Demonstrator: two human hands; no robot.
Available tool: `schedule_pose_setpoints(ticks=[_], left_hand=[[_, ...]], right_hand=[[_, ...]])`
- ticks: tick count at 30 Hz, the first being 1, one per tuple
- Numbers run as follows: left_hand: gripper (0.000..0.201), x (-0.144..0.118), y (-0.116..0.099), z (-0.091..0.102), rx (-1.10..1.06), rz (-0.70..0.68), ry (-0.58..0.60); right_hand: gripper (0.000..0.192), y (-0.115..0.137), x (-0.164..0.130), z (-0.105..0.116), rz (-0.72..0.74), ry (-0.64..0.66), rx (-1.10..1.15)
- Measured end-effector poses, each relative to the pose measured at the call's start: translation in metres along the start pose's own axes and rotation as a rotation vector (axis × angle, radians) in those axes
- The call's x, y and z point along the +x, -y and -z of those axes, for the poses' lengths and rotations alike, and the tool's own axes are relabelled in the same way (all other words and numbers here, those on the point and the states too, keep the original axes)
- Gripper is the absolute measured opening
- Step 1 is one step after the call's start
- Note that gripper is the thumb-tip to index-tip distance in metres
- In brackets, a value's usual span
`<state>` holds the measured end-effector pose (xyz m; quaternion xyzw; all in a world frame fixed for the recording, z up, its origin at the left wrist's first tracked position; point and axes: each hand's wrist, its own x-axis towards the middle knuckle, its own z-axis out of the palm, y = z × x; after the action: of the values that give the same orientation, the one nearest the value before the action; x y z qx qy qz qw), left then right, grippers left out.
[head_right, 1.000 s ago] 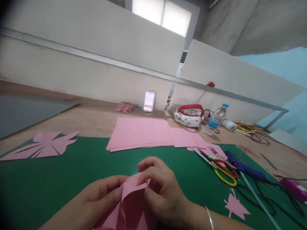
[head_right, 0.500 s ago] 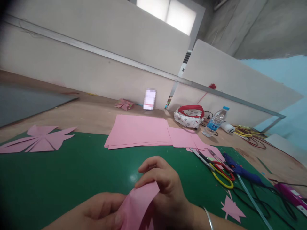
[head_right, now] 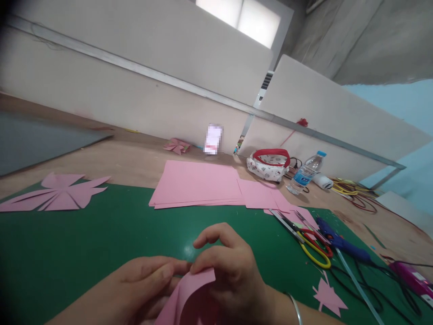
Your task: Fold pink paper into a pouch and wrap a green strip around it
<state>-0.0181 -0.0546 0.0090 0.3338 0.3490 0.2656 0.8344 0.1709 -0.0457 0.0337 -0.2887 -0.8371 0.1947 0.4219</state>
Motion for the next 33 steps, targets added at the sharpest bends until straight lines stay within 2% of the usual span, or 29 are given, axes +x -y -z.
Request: schedule_pose_setpoints(ticks=[2, 4, 8, 10, 14, 19, 23, 27, 31, 33], left_hand=[[0.037, 0.006, 0.006, 0.0, -0.124, 0.075, 0.025], [0.036, 0.012, 0.012, 0.0, -0.102, 0.109, 0.047], [0.022, 0.013, 0.011, -0.005, 0.009, 0.012, 0.03], [0.027, 0.008, 0.004, -0.006, -0.013, -0.048, 0.041], [0.044, 0.004, -0.005, -0.006, -0.095, -0.077, 0.058], [0.054, 0.008, -0.002, -0.005, -0.108, -0.128, 0.045], [0.05, 0.003, -0.003, -0.008, -0.06, -0.116, 0.052], [0.053, -0.003, -0.007, -0.009, -0.097, -0.066, 0.072], [0.046, -0.003, -0.009, -0.01, -0.146, -0.128, 0.044], [0.041, -0.003, -0.009, -0.01, -0.198, -0.082, 0.032]], right_hand=[[0.036, 0.0, -0.001, 0.0, 0.039, -0.019, -0.031], [0.032, 0.0, -0.003, -0.001, 0.077, -0.036, -0.081], [0.014, 0.0, -0.003, -0.002, 0.113, 0.022, -0.138], [0.007, -0.001, -0.002, -0.002, 0.08, 0.051, -0.14], [0.024, -0.002, -0.002, -0.002, -0.003, 0.043, -0.129], [0.024, -0.003, -0.003, -0.002, -0.022, 0.018, -0.118], [0.02, -0.002, -0.003, -0.002, 0.01, 0.049, -0.092], [0.017, 0.0, 0.001, 0.002, 0.046, 0.04, -0.167], [0.016, -0.001, 0.003, 0.004, -0.07, 0.02, -0.083], [0.018, -0.003, 0.002, 0.003, -0.109, 0.016, -0.04]])
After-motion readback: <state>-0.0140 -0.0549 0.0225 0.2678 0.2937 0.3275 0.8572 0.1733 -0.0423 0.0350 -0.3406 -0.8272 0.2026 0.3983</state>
